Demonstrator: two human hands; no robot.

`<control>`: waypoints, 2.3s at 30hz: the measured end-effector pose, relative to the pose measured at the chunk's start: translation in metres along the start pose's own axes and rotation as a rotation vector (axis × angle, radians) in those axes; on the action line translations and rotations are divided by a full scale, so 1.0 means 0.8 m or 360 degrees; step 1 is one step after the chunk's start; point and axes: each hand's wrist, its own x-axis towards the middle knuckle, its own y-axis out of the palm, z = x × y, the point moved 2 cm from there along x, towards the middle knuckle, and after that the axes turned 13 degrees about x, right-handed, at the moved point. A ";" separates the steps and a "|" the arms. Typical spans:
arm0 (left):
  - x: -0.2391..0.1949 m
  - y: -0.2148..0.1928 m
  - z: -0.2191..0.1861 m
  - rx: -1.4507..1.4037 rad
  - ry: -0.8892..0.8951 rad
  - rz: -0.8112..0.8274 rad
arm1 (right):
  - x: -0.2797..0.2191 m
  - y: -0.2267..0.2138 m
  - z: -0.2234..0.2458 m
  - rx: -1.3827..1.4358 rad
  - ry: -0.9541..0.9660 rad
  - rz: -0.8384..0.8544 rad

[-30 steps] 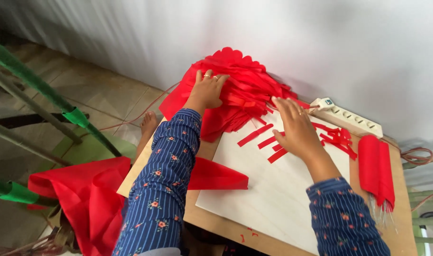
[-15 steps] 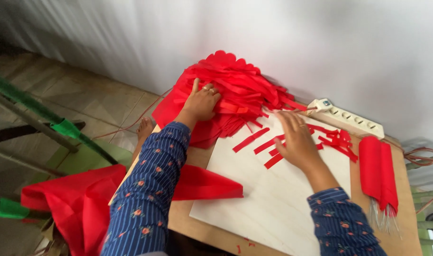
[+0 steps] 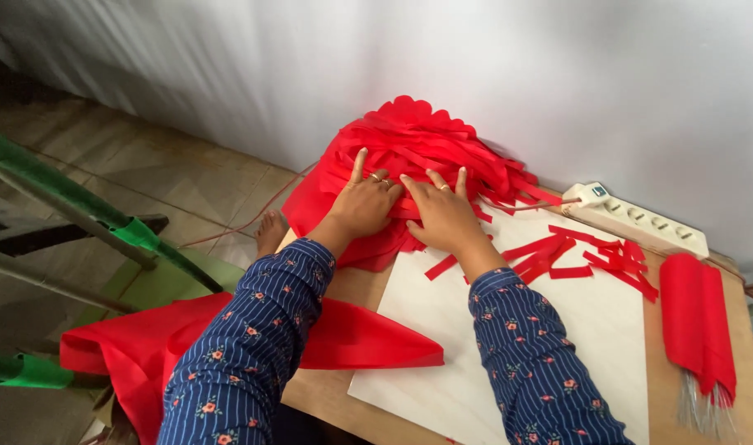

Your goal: Cutting thin strips of red fabric using scissors on a wooden table.

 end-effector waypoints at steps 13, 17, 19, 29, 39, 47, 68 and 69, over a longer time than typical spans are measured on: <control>-0.027 -0.030 0.048 0.0049 -0.0064 0.0178 | 0.022 -0.010 -0.034 -0.0019 -0.0006 -0.0271; -0.038 -0.024 0.049 0.0012 -0.0029 0.0240 | 0.056 -0.012 -0.031 -0.0070 -0.0107 -0.0306; -0.040 -0.019 0.050 -0.0009 0.0014 0.0278 | 0.072 -0.011 -0.019 -0.0110 -0.0024 0.0003; -0.035 -0.039 0.059 -0.0227 0.0001 0.0398 | 0.089 -0.017 0.006 -0.0359 0.0376 0.0287; -0.017 -0.014 0.067 -0.0465 -0.0383 0.0615 | 0.080 -0.014 -0.018 -0.0334 0.0021 -0.0088; 0.009 -0.006 0.088 -0.0612 -0.0685 0.0574 | 0.080 -0.014 -0.052 -0.0132 0.0083 -0.0205; 0.047 0.010 0.101 -0.0738 -0.0833 0.0544 | 0.047 -0.038 -0.072 0.0178 0.0566 0.0022; 0.050 0.016 0.102 -0.0712 -0.0835 0.0563 | 0.042 -0.044 -0.071 0.0241 0.0556 0.0017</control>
